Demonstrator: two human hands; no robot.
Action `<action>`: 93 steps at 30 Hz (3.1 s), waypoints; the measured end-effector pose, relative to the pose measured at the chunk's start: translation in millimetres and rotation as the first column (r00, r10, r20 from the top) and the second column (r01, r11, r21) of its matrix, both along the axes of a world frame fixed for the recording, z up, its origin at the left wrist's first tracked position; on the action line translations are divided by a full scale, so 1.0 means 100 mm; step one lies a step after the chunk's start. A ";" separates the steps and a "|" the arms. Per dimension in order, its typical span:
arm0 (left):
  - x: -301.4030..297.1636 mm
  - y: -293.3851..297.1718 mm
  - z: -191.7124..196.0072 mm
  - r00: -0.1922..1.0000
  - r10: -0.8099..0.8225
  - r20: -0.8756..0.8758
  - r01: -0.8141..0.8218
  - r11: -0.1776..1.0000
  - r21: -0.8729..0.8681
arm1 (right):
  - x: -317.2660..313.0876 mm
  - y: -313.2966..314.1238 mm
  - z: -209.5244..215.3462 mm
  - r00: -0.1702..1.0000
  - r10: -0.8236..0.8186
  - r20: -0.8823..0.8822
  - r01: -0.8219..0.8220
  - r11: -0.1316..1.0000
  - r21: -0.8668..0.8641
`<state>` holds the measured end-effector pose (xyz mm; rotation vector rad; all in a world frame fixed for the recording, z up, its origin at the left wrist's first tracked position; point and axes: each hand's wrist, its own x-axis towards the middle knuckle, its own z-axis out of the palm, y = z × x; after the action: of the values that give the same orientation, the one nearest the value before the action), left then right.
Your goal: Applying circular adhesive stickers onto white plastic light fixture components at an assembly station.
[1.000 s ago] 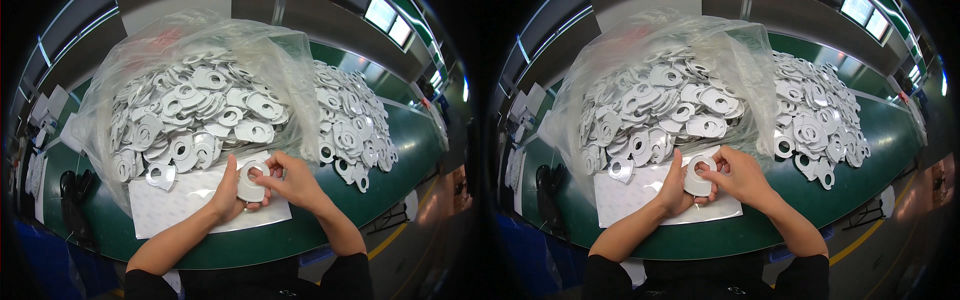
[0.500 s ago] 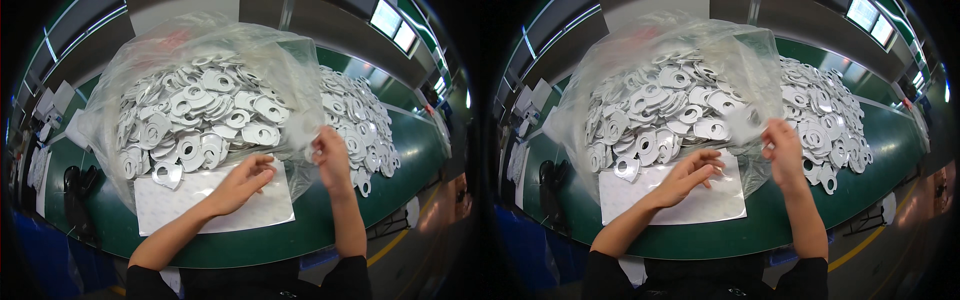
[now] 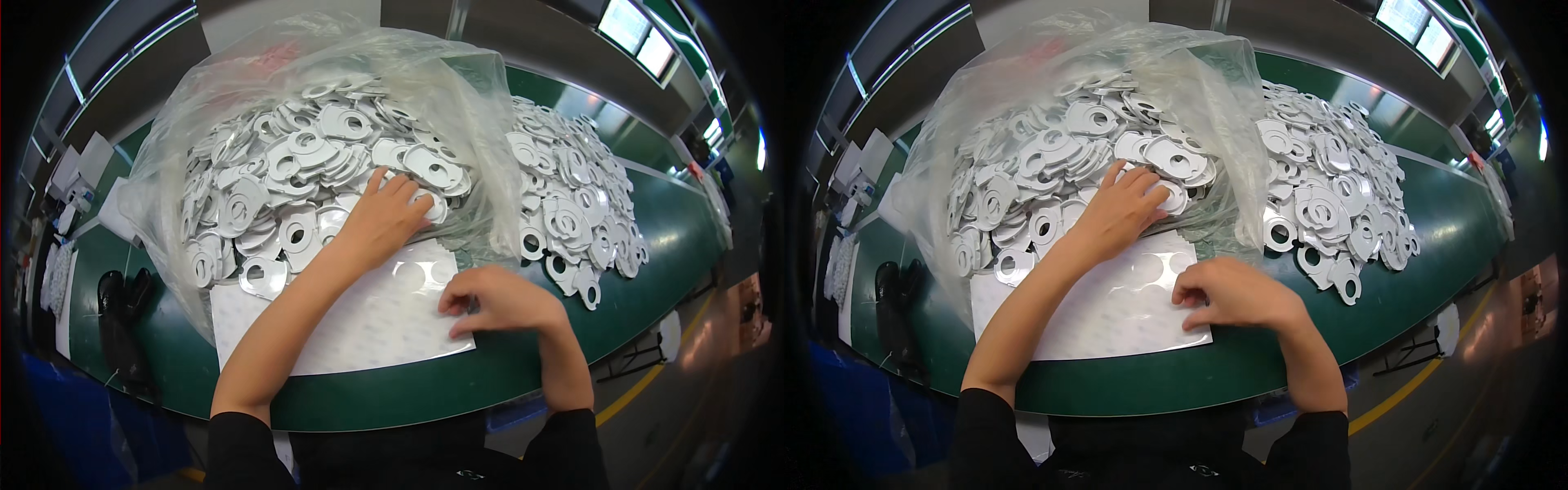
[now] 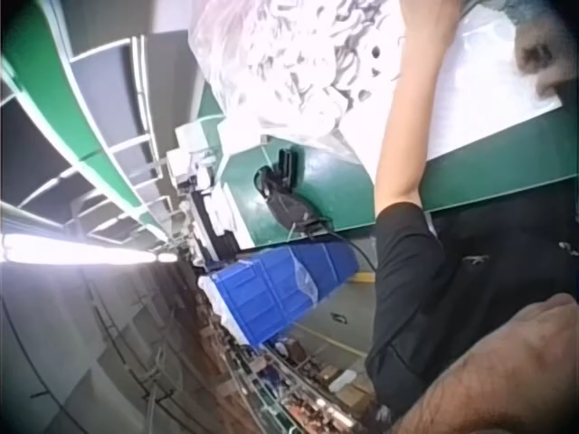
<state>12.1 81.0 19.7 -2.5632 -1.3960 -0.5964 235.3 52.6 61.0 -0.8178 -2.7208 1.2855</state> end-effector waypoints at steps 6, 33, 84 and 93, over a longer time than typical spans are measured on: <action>-0.01 -0.02 0.24 0.932 -0.094 0.351 0.080 0.995 0.054 | -0.08 -0.19 -0.03 0.991 -0.063 0.117 0.020 0.941 0.339; 0.24 -0.80 -0.21 -0.341 0.751 0.566 0.841 0.512 -0.172 | -0.07 -0.20 -0.06 0.996 -0.045 0.082 0.018 0.954 0.298; 0.28 -0.82 -0.22 -0.241 0.748 0.618 0.847 0.474 -0.243 | -0.39 -0.05 -0.35 0.658 -0.577 -0.484 0.316 0.795 -0.518; 0.28 -0.82 -0.21 -0.239 0.756 0.609 0.841 0.475 -0.260 | -0.39 -0.07 -0.31 0.675 -0.574 -0.463 0.328 0.796 -0.508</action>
<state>40.2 -1.0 -0.9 -1.7022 -2.2149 -4.0889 196.4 45.7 30.2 -0.8529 -1.6410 1.6119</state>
